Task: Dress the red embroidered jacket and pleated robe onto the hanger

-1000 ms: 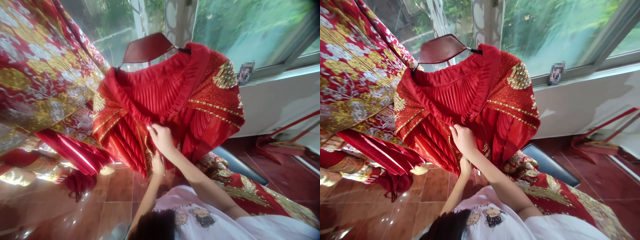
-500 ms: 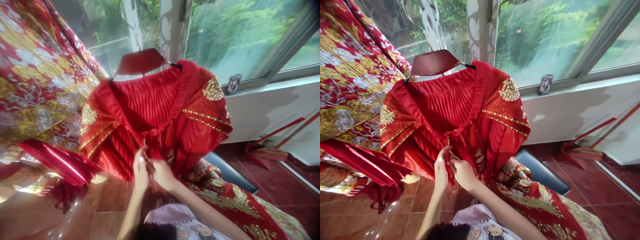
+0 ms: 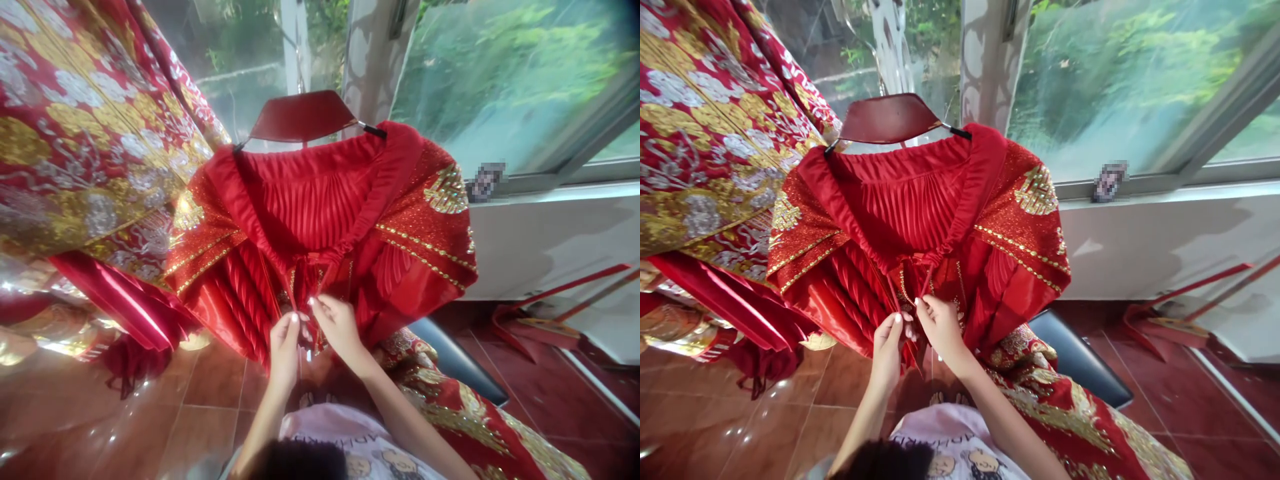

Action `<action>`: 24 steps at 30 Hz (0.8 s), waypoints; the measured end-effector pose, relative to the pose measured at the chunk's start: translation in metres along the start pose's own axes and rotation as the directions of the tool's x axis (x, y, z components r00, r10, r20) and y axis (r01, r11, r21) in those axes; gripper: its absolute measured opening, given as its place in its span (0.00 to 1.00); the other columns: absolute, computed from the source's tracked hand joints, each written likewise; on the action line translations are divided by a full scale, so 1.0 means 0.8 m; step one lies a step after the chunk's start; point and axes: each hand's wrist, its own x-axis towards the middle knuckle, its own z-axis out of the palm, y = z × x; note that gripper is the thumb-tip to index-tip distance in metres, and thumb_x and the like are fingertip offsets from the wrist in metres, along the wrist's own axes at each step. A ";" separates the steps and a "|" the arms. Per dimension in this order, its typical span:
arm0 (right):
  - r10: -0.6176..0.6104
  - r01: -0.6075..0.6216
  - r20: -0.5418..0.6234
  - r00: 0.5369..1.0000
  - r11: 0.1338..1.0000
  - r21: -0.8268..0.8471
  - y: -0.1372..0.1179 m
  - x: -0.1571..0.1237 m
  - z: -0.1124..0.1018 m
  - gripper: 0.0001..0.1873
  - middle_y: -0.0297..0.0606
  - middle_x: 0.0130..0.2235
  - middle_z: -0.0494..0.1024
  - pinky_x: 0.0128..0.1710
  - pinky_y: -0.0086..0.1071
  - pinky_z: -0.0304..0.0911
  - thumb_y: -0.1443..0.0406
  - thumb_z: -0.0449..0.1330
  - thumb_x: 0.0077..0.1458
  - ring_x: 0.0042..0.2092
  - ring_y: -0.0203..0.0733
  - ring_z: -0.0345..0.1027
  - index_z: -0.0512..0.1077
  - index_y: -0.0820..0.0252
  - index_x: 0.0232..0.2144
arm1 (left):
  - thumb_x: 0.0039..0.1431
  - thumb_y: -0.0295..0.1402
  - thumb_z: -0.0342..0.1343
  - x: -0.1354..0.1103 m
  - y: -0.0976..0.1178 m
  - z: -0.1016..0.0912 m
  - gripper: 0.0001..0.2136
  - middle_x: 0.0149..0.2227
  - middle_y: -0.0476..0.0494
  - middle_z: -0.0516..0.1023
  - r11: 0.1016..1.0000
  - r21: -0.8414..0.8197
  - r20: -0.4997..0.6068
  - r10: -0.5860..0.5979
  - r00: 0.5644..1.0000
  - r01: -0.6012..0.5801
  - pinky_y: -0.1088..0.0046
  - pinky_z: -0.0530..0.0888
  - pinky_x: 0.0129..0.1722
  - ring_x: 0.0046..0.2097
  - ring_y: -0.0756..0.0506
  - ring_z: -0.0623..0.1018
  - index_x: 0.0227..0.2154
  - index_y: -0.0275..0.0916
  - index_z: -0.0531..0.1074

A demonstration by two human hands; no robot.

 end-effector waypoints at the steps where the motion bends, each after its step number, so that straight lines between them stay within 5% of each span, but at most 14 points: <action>1: 0.060 -0.062 0.029 0.998 0.995 0.075 -0.007 -0.005 0.001 0.21 0.30 0.16 0.62 0.17 0.24 0.49 0.53 0.54 0.56 0.17 0.30 0.55 0.59 0.59 0.18 | 0.58 0.47 0.56 -0.003 0.000 0.004 0.17 0.21 0.52 0.68 1.000 -0.003 0.038 -0.020 0.999 0.020 0.78 0.66 0.26 0.24 0.53 0.68 0.28 0.35 0.73; 4: 0.166 -0.198 0.149 0.975 0.951 0.236 -0.032 -0.014 0.000 0.18 0.34 0.22 0.72 0.15 0.25 0.50 0.53 0.58 0.53 0.16 0.29 0.55 0.68 0.61 0.23 | 0.59 0.45 0.56 -0.007 0.004 0.011 0.19 0.22 0.49 0.71 0.999 0.035 0.134 -0.017 0.991 0.012 0.78 0.67 0.28 0.25 0.53 0.69 0.22 0.34 0.73; 8: 0.125 -0.154 0.110 0.986 0.933 0.324 -0.051 -0.016 -0.004 0.15 0.35 0.22 0.73 0.24 0.25 0.61 0.57 0.60 0.52 0.22 0.31 0.63 0.70 0.62 0.21 | 0.56 0.43 0.59 -0.004 0.012 0.002 0.15 0.29 0.45 0.77 0.998 0.039 0.162 -0.052 0.985 0.046 0.74 0.72 0.34 0.31 0.49 0.74 0.28 0.34 0.77; 11: 0.067 -0.064 0.000 0.998 0.963 0.260 -0.047 -0.018 -0.003 0.13 0.33 0.21 0.71 0.26 0.25 0.61 0.59 0.58 0.54 0.25 0.33 0.65 0.70 0.62 0.23 | 0.58 0.44 0.57 -0.003 0.020 -0.013 0.14 0.36 0.42 0.79 0.999 -0.006 0.061 -0.053 0.997 0.054 0.71 0.74 0.33 0.36 0.46 0.77 0.36 0.36 0.78; 13: 0.000 0.009 -0.061 0.998 0.987 0.159 -0.038 -0.022 0.004 0.12 0.33 0.23 0.72 0.25 0.25 0.60 0.60 0.56 0.56 0.25 0.32 0.64 0.71 0.62 0.26 | 0.61 0.42 0.54 -0.001 0.030 -0.019 0.13 0.40 0.42 0.79 0.991 0.069 -0.085 0.119 0.989 -0.113 0.70 0.75 0.37 0.39 0.46 0.78 0.37 0.39 0.78; 15: -0.086 0.091 -0.090 0.992 0.994 0.052 -0.030 -0.027 0.013 0.12 0.34 0.25 0.73 0.27 0.25 0.61 0.61 0.54 0.59 0.26 0.32 0.65 0.71 0.62 0.29 | 0.62 0.38 0.54 0.004 0.043 -0.018 0.10 0.39 0.44 0.79 0.898 0.282 -0.114 0.380 0.918 -0.337 0.70 0.75 0.41 0.40 0.47 0.78 0.34 0.40 0.78; 17: -0.179 0.176 -0.098 0.979 0.984 -0.039 -0.024 -0.032 0.023 0.12 0.34 0.25 0.73 0.28 0.24 0.61 0.63 0.51 0.60 0.26 0.32 0.65 0.70 0.62 0.28 | 0.61 0.33 0.55 0.014 0.058 -0.011 0.08 0.35 0.45 0.79 0.703 0.488 0.021 0.584 0.812 -0.518 0.72 0.74 0.41 0.39 0.49 0.77 0.30 0.40 0.79; 20: -0.297 0.280 -0.122 0.947 0.950 -0.139 -0.020 -0.038 0.030 0.13 0.32 0.23 0.71 0.24 0.23 0.57 0.65 0.50 0.61 0.23 0.30 0.62 0.68 0.63 0.27 | 0.57 0.29 0.59 0.031 0.074 0.004 0.05 0.30 0.48 0.75 0.454 0.643 0.149 0.716 0.682 -0.617 0.74 0.72 0.36 0.36 0.49 0.74 0.28 0.40 0.78; 22: -0.356 0.330 -0.126 0.926 0.926 -0.184 -0.021 -0.039 0.030 0.13 0.32 0.22 0.70 0.23 0.22 0.56 0.66 0.51 0.62 0.22 0.29 0.61 0.68 0.63 0.26 | 0.54 0.29 0.62 0.040 0.077 0.012 0.02 0.28 0.49 0.71 0.448 0.703 0.061 0.735 0.675 -0.552 0.75 0.69 0.33 0.33 0.50 0.72 0.27 0.39 0.75; 24: -0.396 0.367 -0.119 0.911 0.907 -0.205 -0.022 -0.039 0.029 0.13 0.32 0.22 0.71 0.24 0.22 0.57 0.67 0.51 0.62 0.22 0.29 0.62 0.68 0.63 0.26 | 0.51 0.28 0.62 0.045 0.075 0.016 0.06 0.29 0.51 0.69 0.578 0.682 -0.095 0.678 0.729 -0.448 0.76 0.68 0.30 0.31 0.52 0.70 0.29 0.39 0.70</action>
